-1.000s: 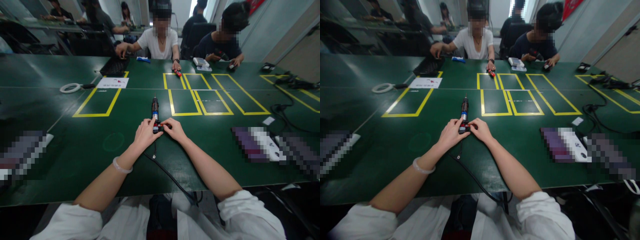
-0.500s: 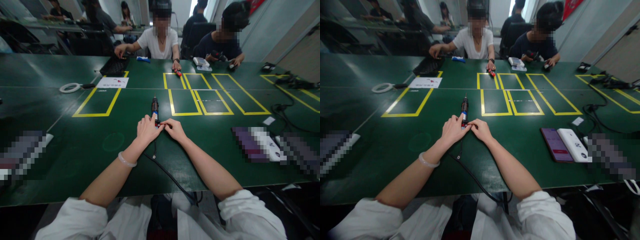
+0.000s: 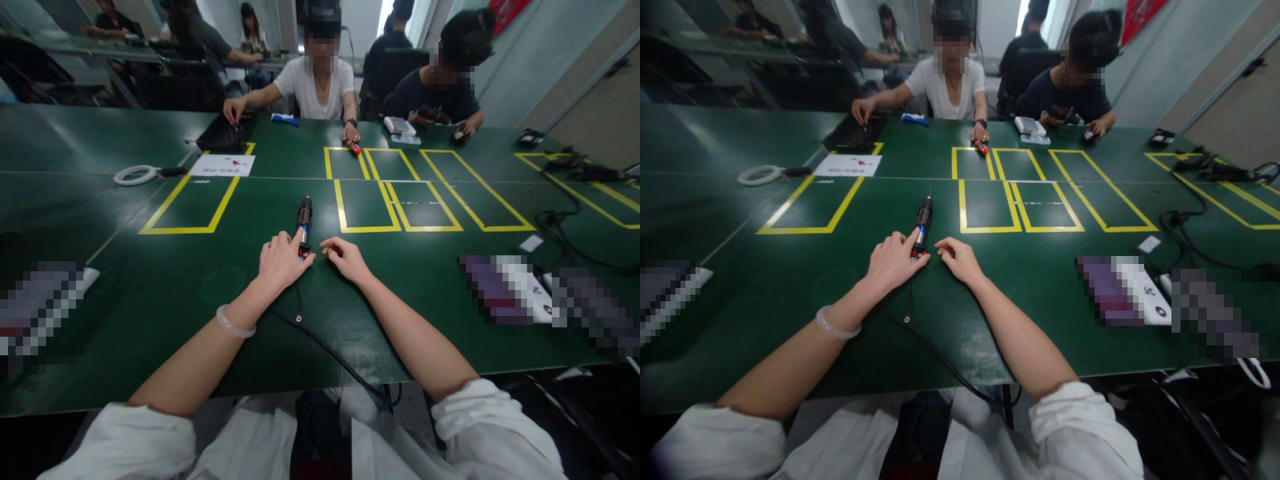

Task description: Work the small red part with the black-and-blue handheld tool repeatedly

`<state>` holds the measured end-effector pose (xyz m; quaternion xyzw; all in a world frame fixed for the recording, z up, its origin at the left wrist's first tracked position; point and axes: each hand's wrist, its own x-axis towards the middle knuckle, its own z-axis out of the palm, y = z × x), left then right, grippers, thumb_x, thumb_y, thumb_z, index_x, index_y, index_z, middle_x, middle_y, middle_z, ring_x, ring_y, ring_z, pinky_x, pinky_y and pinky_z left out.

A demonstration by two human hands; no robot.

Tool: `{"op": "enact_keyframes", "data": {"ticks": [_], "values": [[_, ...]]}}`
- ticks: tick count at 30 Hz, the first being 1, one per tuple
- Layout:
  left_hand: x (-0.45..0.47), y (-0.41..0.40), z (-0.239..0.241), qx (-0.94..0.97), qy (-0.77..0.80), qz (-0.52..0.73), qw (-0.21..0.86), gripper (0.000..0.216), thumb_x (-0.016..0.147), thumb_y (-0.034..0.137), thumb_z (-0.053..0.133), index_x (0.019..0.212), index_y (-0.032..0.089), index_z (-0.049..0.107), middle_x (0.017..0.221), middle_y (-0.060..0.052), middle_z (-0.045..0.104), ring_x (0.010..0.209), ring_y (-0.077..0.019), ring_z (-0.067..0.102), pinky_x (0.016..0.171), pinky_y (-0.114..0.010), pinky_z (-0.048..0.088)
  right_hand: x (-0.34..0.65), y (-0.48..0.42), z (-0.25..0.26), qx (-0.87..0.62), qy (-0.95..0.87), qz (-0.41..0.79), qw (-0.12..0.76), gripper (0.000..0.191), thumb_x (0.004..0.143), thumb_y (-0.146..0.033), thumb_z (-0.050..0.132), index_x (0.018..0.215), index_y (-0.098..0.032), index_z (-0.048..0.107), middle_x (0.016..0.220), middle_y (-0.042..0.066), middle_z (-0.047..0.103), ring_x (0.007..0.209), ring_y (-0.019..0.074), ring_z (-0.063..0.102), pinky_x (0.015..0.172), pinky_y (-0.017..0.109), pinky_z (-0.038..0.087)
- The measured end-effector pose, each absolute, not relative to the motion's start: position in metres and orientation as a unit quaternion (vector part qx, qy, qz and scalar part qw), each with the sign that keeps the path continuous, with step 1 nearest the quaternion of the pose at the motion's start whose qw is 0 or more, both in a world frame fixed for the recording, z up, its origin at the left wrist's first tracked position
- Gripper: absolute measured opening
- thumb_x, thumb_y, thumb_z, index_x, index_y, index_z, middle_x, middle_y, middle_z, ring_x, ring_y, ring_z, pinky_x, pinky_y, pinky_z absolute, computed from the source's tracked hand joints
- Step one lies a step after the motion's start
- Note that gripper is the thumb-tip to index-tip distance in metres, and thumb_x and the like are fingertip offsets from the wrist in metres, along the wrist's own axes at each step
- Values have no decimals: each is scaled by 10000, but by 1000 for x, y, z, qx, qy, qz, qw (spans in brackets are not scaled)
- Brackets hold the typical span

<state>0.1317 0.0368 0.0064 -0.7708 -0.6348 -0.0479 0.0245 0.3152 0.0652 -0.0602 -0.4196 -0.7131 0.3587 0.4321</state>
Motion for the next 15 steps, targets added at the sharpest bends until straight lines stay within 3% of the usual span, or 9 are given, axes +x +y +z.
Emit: {"op": "enact_keyframes", "data": {"ticks": [15], "values": [[-10,-19,20,-673,-736,61,35,758,879,673,190,1497,244,286,1202,-184,534,996,-341,576,780,-412,455,314,62,-55,-432,-720,355,411,215,832,-186,480,932,-164,670,813,24,689,722,135,617,717,261,463]]}}
